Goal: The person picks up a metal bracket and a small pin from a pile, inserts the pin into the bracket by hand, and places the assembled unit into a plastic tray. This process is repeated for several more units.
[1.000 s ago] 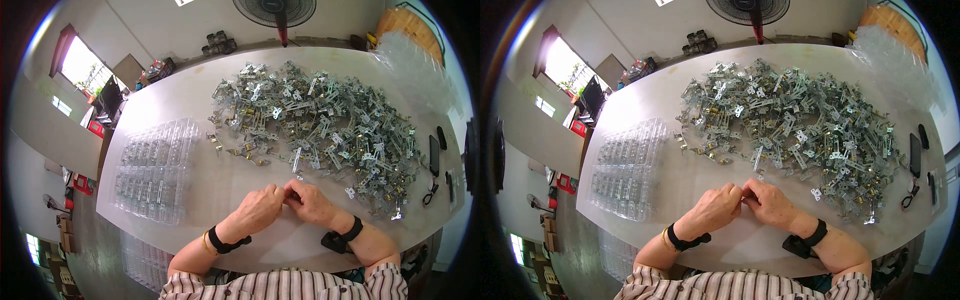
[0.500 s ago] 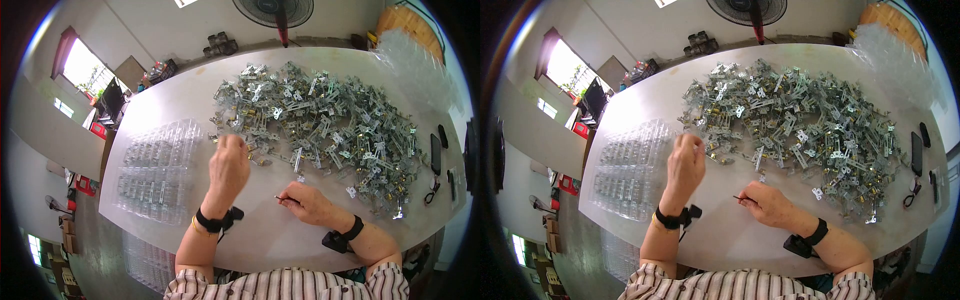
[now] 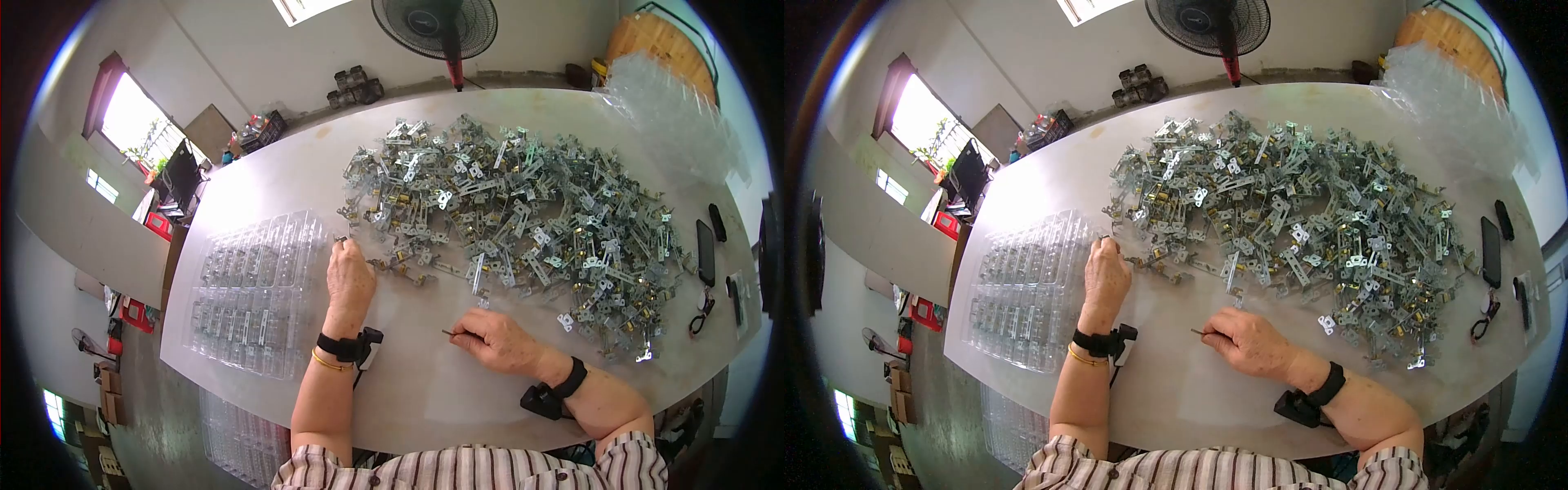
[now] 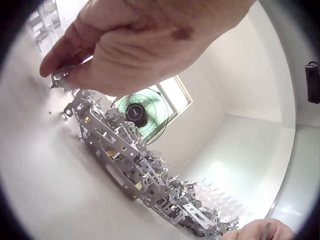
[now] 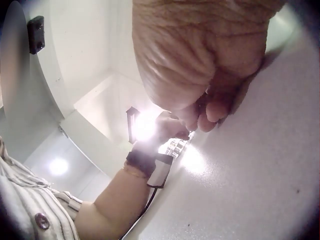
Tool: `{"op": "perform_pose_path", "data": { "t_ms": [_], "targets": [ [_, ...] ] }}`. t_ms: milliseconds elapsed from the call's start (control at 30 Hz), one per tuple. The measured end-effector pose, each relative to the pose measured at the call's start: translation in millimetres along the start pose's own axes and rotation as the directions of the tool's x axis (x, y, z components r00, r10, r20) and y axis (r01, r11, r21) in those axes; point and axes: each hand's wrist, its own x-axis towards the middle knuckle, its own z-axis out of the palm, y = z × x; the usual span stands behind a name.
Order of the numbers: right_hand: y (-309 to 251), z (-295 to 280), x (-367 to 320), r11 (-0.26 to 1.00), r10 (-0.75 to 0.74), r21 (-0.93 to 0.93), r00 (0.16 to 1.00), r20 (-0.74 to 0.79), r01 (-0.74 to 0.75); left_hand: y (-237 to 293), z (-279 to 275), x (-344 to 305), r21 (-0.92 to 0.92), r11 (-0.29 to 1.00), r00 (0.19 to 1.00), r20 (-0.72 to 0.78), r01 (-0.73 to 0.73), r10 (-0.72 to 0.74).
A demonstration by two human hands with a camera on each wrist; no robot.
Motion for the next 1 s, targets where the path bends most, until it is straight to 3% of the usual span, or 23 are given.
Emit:
{"op": "perform_pose_path", "data": {
  "t_ms": [233,300,433,533,567,600,633,667,700,733,767,800,833,867,933,1000],
  "targets": [
    [2,0,0,1.000,-0.004,-0.012,1.000,-0.003,0.004,-3,-8,-3,-0.028,0.999,0.999,-0.025,0.025,-0.026],
    [2,0,-1,1.000,0.001,-0.007,1.000,-0.007,-0.001,-2,-14,-7,-0.057,0.998,0.992,-0.128,-0.014,0.006],
    [0,-1,-1,1.000,-0.004,0.018,1.000,-0.020,0.004,14,-39,-21,-0.099,0.993,0.981,-0.189,-0.061,0.041],
    [-6,-3,-1,0.997,0.061,0.056,0.998,-0.009,-0.060,29,-59,-33,-0.088,0.978,0.947,-0.281,-0.187,0.156],
    [-6,-4,-1,0.996,0.065,0.054,0.998,-0.010,-0.064,37,-66,-38,-0.355,0.927,0.980,-0.189,-0.121,0.056],
    [-6,-3,-1,0.967,0.167,0.191,0.985,0.032,-0.170,44,-70,-42,-0.591,0.806,0.997,-0.071,-0.028,-0.017],
    [-6,-3,-1,0.907,0.261,0.320,0.962,0.086,-0.274,50,-74,-47,-0.595,0.803,0.998,-0.067,-0.028,-0.015],
    [-5,-2,-1,0.907,0.267,0.316,0.960,0.083,-0.280,55,-76,-52,-0.785,0.616,0.997,0.082,0.062,0.004],
    [-3,0,0,0.864,0.227,0.460,0.974,0.006,-0.204,59,-76,-56,-0.904,0.388,0.974,0.220,0.179,0.062],
    [-2,1,0,0.802,0.196,0.586,0.977,-0.080,-0.113,62,-72,-60,-0.907,0.380,0.972,0.223,0.181,0.069],
    [-1,0,1,0.807,0.202,0.579,0.976,-0.085,-0.117,66,-68,-64,-0.932,0.197,0.938,0.330,0.304,0.111],
    [-1,-1,2,0.782,0.194,0.623,0.961,-0.195,-0.031,69,-65,-68,-0.906,0.015,0.891,0.419,0.424,0.175],
    [-2,-4,3,0.755,0.189,0.653,0.933,-0.305,0.061,71,-59,-69,-0.867,-0.074,0.856,0.469,0.494,0.215],
    [-3,-6,3,0.762,0.189,0.644,0.931,-0.312,0.061,70,-49,-71,-0.866,-0.081,0.856,0.465,0.493,0.227],
    [-3,-13,4,0.697,0.230,0.709,0.905,-0.358,0.104,65,-27,-71,-0.778,-0.220,0.786,0.489,0.589,0.378],
    [-1,-17,3,0.701,0.219,0.703,0.901,-0.374,0.121,67,-12,-72,-0.749,-0.274,0.783,0.492,0.604,0.381]
  ]
}}
